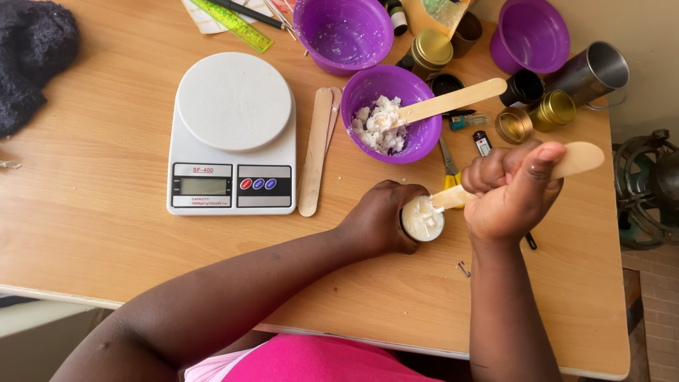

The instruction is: Mix and transfer a white paste-like substance into a small container using wooden sticks and trim with scissors.

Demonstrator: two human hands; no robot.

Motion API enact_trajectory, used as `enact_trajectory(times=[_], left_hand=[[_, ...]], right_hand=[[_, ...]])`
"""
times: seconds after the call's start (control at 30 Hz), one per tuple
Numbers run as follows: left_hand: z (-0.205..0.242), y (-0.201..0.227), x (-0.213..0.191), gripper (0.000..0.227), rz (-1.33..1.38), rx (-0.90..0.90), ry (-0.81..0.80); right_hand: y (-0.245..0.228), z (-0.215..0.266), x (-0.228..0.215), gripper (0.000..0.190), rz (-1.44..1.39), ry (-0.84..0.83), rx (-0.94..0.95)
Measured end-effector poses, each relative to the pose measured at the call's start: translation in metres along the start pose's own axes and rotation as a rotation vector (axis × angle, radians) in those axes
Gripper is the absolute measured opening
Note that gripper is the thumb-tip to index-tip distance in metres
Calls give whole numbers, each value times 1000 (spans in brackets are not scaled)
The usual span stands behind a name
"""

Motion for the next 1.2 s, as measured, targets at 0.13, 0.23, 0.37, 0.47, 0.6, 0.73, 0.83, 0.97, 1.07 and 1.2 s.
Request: enact_trajectory(times=[0.13,0.23,0.37,0.47,0.6,0.73,0.83,0.97,1.07,1.2], left_hand=[[0,1,0,30,9,12,13],[1,-1,4,31,-4,-3,10],[2,-8,12,54,2,-144,-6],[2,-6,9,54,-8,-138,-6],[2,-1,5,53,-10,-132,-4],[2,-1,5,48,-15,-123,-6],[3,3,2,47,-23,-150,2],[2,3,3,49,-27,-135,0],[0,1,3,53,-43,-126,-27],[-3,1,4,62,-2,-63,-121]], right_hand=[[4,-8,1,51,-32,2,34],[10,-13,-2,53,-32,15,86],[15,-18,-3,50,-7,48,30],[15,-23,-5,51,-9,90,65],[19,-25,-15,51,-50,193,124],[23,-21,-28,53,-48,304,147],[20,-15,-36,52,-86,431,123],[25,-13,-53,51,-91,577,140],[33,-16,-65,51,-138,591,200],[29,-17,-61,51,-188,445,238]])
Point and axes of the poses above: each hand's wrist, its own z-axis away from the middle knuckle, its own x-axis out of the palm, y = z × x, the point moved 4 cm from there along -z, towards the middle knuckle, and after that the axes turned 10 degrees about -z, right-handed, at the moved point
